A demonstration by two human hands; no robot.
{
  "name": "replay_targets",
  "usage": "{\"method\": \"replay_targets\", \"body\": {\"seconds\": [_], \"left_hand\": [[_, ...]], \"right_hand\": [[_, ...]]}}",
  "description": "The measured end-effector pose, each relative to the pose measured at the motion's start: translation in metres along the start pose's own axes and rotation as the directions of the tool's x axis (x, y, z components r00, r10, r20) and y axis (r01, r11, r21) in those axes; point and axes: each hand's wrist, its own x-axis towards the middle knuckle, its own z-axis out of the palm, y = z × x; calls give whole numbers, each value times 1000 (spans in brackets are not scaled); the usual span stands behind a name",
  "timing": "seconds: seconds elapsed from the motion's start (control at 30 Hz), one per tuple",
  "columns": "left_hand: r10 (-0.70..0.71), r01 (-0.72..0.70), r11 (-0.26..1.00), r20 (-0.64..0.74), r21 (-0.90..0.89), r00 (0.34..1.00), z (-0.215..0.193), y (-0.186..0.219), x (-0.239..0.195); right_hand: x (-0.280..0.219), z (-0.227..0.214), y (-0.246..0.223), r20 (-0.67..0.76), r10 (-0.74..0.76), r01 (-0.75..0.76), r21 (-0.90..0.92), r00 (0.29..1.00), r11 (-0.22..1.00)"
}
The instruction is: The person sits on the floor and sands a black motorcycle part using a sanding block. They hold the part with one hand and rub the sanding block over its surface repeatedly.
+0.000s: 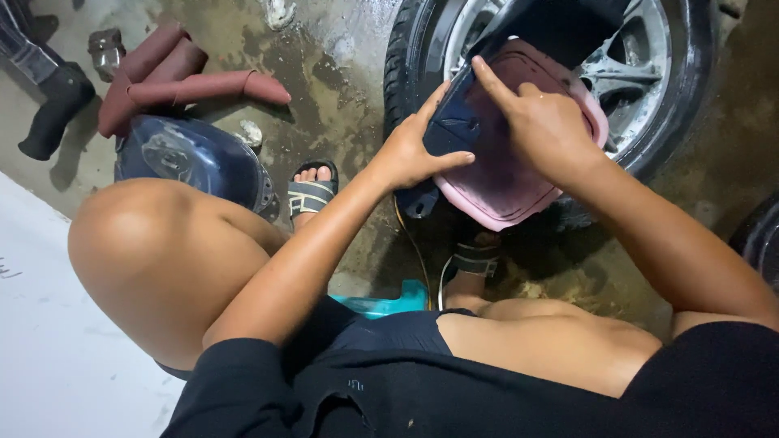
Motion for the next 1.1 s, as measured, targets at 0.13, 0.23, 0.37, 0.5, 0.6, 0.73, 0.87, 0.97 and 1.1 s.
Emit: {"method": "replay_targets", "body": {"seconds": [0.13,0.23,0.37,0.5,0.6,0.73,0.87,0.97,1.1], "left_hand": [[11,-11,1000,-15,3,1000,1,-4,0],[10,-10,1000,0,4,1000,0,-2,-1],[29,-29,1000,-8,-4,1000,1,-4,0],[52,-51,999,-18,12,998,3,-10,2],[44,-43,999,-24,30,999,5,-13,3],[-7,7,999,8,43,1000,3,-5,1],[2,-2,999,7,34,1000,2,-6,2],[8,-8,999,5,37,1000,3,-7,3],[-5,5,999,5,51,1000,3,-7,2]], "right_hand": [[-3,18,0,3,-15,15,40,1000,999],[-8,17,-2,-42,-61,61,-13,997,998],[-11,23,0,-83,-132,122,-120,988,985],[-10,27,10,-94,-224,217,-82,970,973],[-16,-22,3,-57,-59,74,298,997,952],[-28,-66,0,-148,-51,136,646,988,752],[-30,-63,7,-87,-20,83,823,996,561],[-33,-56,15,-59,-78,89,876,995,474],[-34,-57,15,-11,-176,51,974,984,223]]}}
